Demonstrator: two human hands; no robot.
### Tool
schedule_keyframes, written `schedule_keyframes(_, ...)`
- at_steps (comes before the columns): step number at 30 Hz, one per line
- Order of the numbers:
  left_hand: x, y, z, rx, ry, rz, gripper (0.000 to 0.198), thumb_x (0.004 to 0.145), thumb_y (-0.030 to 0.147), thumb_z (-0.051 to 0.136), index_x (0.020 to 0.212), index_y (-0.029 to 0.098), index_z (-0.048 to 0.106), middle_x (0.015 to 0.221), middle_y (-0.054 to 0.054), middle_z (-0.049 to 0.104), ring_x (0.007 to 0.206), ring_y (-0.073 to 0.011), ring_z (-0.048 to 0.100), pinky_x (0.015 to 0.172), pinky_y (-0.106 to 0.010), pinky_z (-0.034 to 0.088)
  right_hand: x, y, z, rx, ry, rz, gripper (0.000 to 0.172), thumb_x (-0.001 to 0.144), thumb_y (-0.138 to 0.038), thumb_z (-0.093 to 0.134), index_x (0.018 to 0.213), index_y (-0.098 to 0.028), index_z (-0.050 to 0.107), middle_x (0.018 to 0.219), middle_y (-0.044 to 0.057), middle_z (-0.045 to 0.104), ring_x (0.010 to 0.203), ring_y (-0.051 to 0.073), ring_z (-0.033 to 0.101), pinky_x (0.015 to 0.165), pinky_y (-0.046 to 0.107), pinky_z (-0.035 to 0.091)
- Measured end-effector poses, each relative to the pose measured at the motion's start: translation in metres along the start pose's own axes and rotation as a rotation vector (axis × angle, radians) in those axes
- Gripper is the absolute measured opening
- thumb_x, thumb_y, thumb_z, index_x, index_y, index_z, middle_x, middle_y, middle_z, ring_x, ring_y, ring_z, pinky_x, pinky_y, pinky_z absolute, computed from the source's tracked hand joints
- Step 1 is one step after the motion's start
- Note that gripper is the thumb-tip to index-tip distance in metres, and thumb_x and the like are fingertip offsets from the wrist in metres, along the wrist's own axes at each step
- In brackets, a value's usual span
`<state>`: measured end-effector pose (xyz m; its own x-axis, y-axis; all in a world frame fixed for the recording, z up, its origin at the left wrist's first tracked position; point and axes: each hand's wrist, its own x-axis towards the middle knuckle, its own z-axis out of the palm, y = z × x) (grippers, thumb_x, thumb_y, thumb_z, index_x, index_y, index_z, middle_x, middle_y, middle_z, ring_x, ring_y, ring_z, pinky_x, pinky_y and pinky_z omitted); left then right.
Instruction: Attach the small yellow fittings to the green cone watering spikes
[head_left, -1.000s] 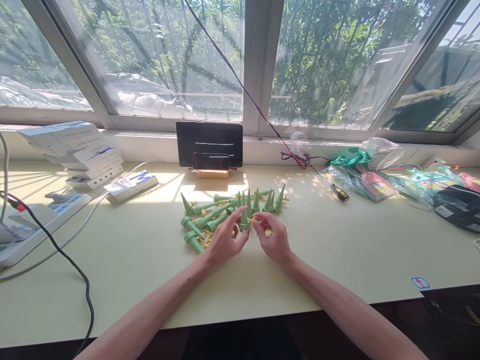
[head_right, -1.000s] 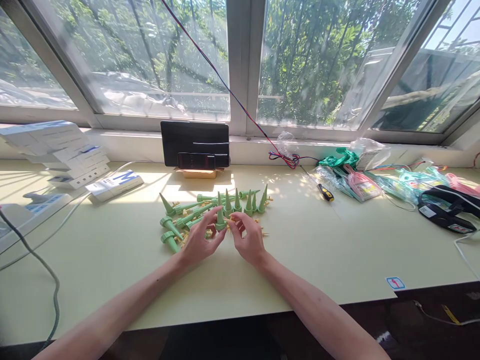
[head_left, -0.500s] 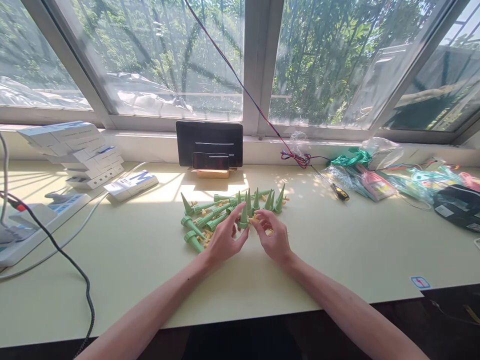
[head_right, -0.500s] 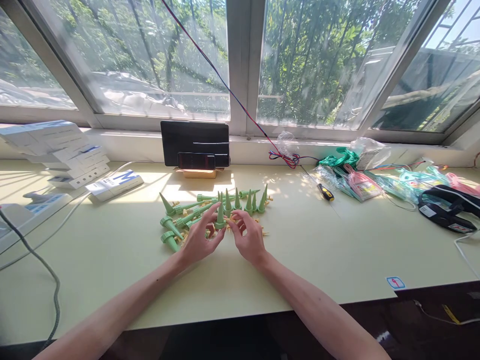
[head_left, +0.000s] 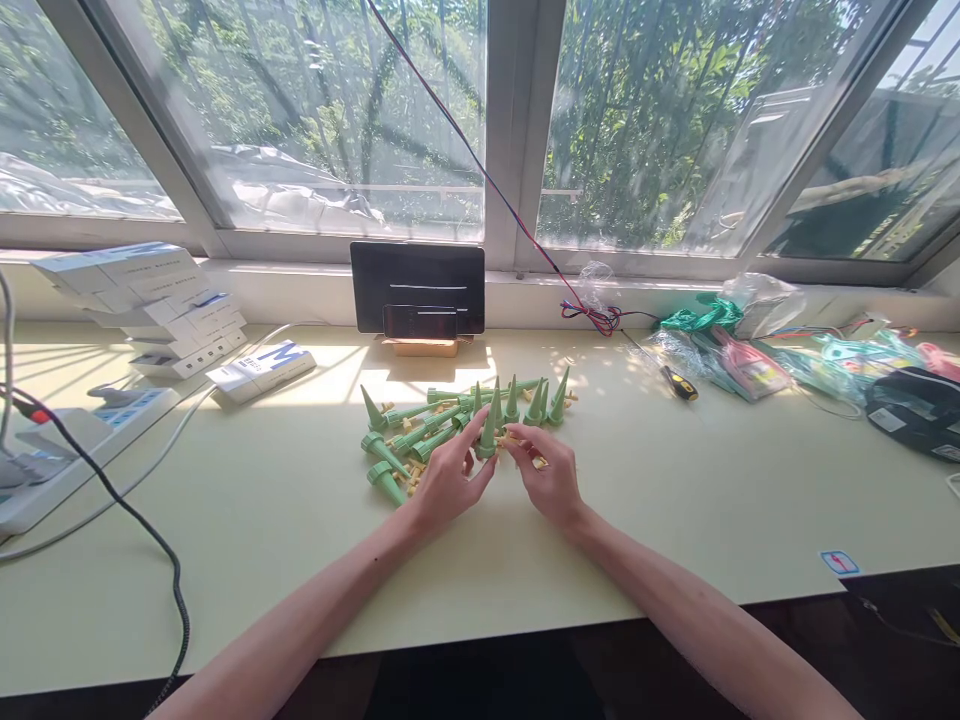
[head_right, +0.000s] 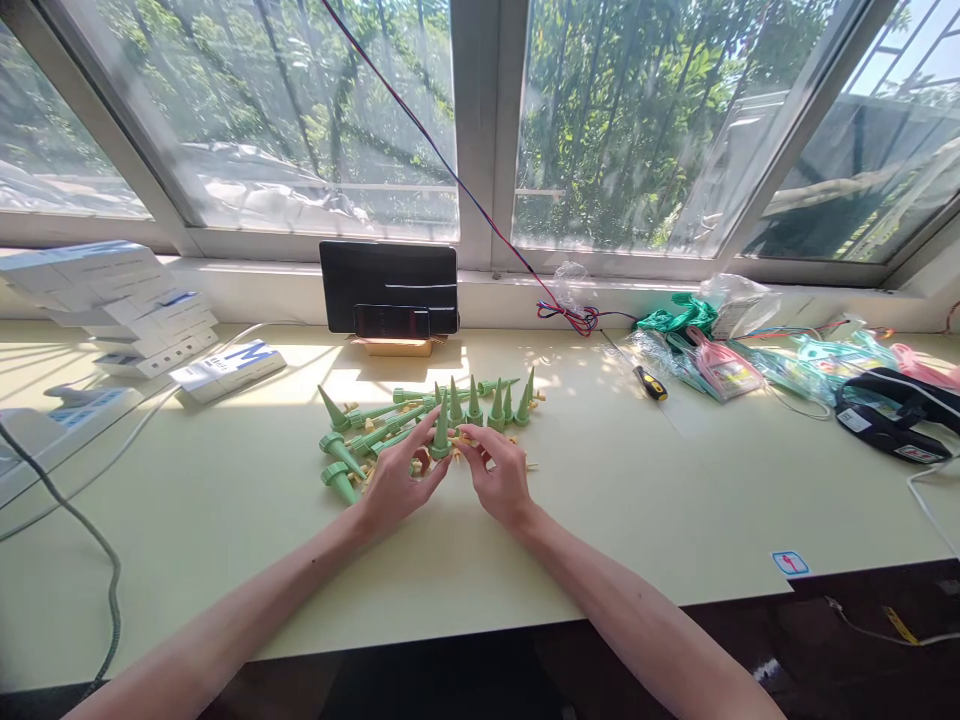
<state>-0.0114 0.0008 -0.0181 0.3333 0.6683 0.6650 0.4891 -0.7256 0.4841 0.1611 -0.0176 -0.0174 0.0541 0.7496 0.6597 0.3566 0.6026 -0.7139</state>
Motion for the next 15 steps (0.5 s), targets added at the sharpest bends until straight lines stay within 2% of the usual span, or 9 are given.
schedule_keyframes(15,-0.0006,-0.0016,0.0000,-0.014,-0.012,0.041,0.065,0.090,0.019,0.060,0.149,0.028,0.035,0.096,-0.002,0.068,0.054,-0.0056,0.053,0.061,-0.021,0.052,-0.0024,0.0028,0.0016,0.031,-0.005,0.082,0.018,0.092,-0.028,0.062,0.103,-0.020,0.072,0.083,0.005,0.075,0.069,0.017,0.067,0.063,0.029,0.058)
